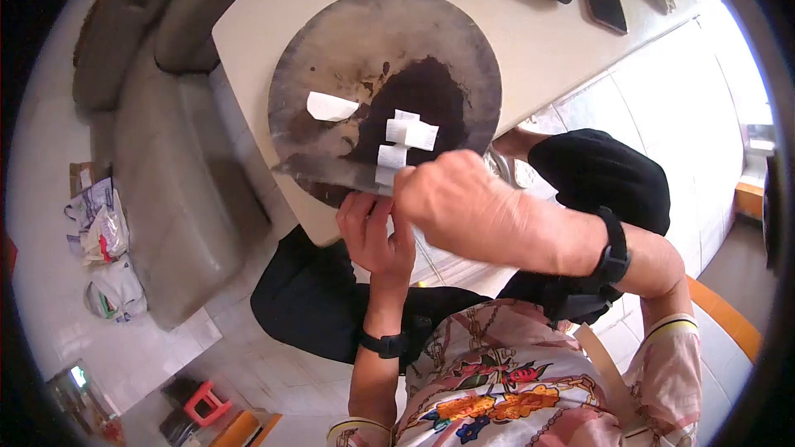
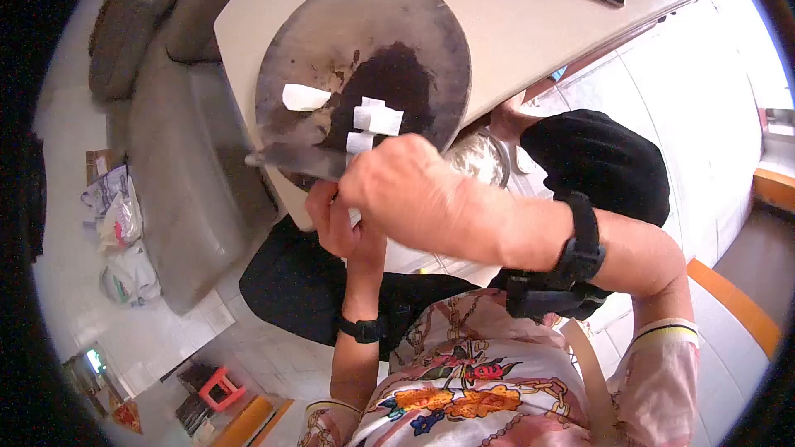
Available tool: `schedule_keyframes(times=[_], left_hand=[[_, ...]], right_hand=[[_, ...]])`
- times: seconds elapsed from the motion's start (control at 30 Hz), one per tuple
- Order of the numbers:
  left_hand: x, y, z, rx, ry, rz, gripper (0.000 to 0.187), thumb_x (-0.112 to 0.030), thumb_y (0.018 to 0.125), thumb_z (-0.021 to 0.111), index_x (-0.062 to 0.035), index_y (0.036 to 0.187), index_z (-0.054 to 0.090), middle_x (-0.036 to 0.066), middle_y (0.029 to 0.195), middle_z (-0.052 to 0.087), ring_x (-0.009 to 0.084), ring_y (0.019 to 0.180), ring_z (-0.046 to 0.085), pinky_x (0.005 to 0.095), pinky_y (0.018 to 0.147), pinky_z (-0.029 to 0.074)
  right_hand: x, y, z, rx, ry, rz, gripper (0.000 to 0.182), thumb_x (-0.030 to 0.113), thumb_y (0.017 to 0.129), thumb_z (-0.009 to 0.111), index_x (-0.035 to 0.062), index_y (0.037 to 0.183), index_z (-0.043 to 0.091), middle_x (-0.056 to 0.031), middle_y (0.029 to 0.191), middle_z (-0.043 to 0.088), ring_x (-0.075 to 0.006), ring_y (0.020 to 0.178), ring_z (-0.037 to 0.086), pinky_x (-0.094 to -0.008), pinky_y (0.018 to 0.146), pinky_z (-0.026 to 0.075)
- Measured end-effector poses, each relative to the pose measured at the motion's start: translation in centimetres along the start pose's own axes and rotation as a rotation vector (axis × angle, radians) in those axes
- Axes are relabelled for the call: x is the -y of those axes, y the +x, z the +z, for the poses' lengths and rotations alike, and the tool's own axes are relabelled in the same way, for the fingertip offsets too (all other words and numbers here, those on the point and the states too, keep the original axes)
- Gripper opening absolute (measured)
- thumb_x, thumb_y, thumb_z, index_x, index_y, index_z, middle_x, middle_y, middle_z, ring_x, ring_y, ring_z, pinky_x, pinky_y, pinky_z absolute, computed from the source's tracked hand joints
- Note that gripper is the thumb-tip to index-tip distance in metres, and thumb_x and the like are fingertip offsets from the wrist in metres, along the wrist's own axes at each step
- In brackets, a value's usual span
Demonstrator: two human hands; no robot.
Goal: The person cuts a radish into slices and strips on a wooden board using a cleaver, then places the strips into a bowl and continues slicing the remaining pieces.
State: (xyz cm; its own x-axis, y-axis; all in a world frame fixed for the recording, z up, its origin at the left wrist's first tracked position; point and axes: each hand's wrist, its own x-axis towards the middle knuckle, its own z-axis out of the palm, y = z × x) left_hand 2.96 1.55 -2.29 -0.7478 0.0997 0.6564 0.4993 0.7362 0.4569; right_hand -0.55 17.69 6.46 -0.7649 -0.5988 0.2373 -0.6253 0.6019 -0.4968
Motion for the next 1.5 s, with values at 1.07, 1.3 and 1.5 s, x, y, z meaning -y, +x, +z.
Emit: schedule_keyframes(times=[1.07, 1.3, 1.5], left_hand=[[0.2, -1.3, 0.4, -0.002, -0.035, -0.062, 0.021, -0.012, 0.079, 0.069, 0.0014, 0.095, 0.064, 0.016, 0.106, 0.059, 0.0388, 0.097, 0.055, 0.0476, 0.085, 0.045], [0.1, -0.3, 0.0, -0.013, -0.015, 0.005, 0.017, -0.003, 0.077, 0.071, -0.0007, 0.093, 0.066, 0.011, 0.104, 0.06, 0.0308, 0.095, 0.057, 0.0409, 0.08, 0.048], [0.2, -0.5, 0.5, -0.049, -0.066, -0.009, 0.019, 0.004, 0.077, 0.067, -0.0014, 0.096, 0.066, 0.012, 0.103, 0.059, 0.0289, 0.094, 0.057, 0.0339, 0.074, 0.048]], right_hand=[[1.1, -1.2, 0.2, 0.087, -0.095, -0.072, 0.015, -0.001, 0.064, 0.059, -0.0103, 0.075, 0.054, -0.0186, 0.064, 0.058, -0.0285, 0.054, 0.063, -0.0344, 0.046, 0.049], [-0.2, 0.1, 0.7, -0.061, -0.01, 0.059, 0.009, 0.001, 0.064, 0.06, -0.0052, 0.068, 0.056, -0.0178, 0.056, 0.058, -0.0337, 0.055, 0.062, -0.0378, 0.052, 0.051], [-0.4, -1.2, -1.1, -0.011, -0.053, 0.079, 0.008, 0.003, 0.063, 0.063, -0.0029, 0.067, 0.059, -0.0193, 0.059, 0.06, -0.0346, 0.058, 0.064, -0.0401, 0.051, 0.051]])
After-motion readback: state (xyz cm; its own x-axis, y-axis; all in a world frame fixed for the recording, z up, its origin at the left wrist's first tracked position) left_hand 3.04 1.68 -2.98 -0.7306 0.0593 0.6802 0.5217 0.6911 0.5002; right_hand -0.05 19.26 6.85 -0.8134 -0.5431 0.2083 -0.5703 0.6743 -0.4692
